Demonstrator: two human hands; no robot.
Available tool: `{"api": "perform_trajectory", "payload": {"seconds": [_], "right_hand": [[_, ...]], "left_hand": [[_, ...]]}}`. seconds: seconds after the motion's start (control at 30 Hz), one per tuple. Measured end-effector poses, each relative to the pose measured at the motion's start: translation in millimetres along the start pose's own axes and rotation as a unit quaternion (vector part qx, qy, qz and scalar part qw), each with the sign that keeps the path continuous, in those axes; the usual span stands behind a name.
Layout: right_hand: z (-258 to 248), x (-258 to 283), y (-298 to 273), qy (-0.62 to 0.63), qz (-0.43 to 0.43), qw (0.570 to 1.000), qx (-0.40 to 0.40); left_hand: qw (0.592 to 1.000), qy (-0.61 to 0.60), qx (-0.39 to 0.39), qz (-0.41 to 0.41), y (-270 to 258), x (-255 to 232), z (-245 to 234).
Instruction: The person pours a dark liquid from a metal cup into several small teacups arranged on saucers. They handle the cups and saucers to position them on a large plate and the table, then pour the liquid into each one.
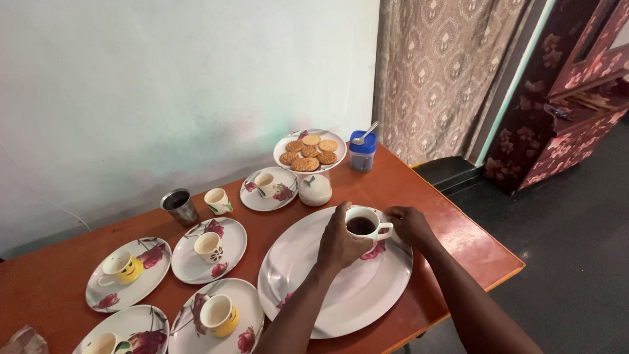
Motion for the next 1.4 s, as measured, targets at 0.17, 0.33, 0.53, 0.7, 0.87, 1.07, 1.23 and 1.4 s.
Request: {"api": "perform_trajectory", "payload": {"seconds": [0.17,0.33,0.53,0.7,0.87,1.07,1.23,1.4], "right_hand": [[0,-7,0,-0.009,-0.008,1.0,-0.01],[-4,-16,-2,-0.018,-0.051,0.99,-0.132],[-7,31,-43,0.12,-0.196,0.945,-0.232],[35,72,-118,0.107,-0.267,0.957,-0.041],[70,99,-171,-0.021,-0.35,0.931,0.103],[85,103,-176,-0.106,-0.38,0.905,0.157],[94,103,-172,-0.138,-0.317,0.926,0.153],[104,100,-165,-0.143,-0.356,0.916,0.119]], "left_hand": [[0.998,-0.024,-0.021,0.048,-8,3,-9],[0.999,0.035,0.017,0.018,-42,9,-45],[0.982,0.16,0.094,-0.032,-95,18,-83],[0.97,0.199,0.14,-0.024,-135,24,-92],[0.973,0.19,0.129,0.01,-161,24,-86],[0.982,0.16,0.068,0.076,-171,39,-80],[0.983,0.133,0.056,0.114,-162,41,-91],[0.983,0.116,0.093,0.109,-156,30,-108]]}}
Point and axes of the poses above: each hand's wrist, its own y-axis towards the middle knuckle, its own z-axis out of the palm, x = y × z, the point moved 2 cm from there along y, towards the middle knuckle, and after that the axes turned 2 degrees about z, right-handed, at the moved point
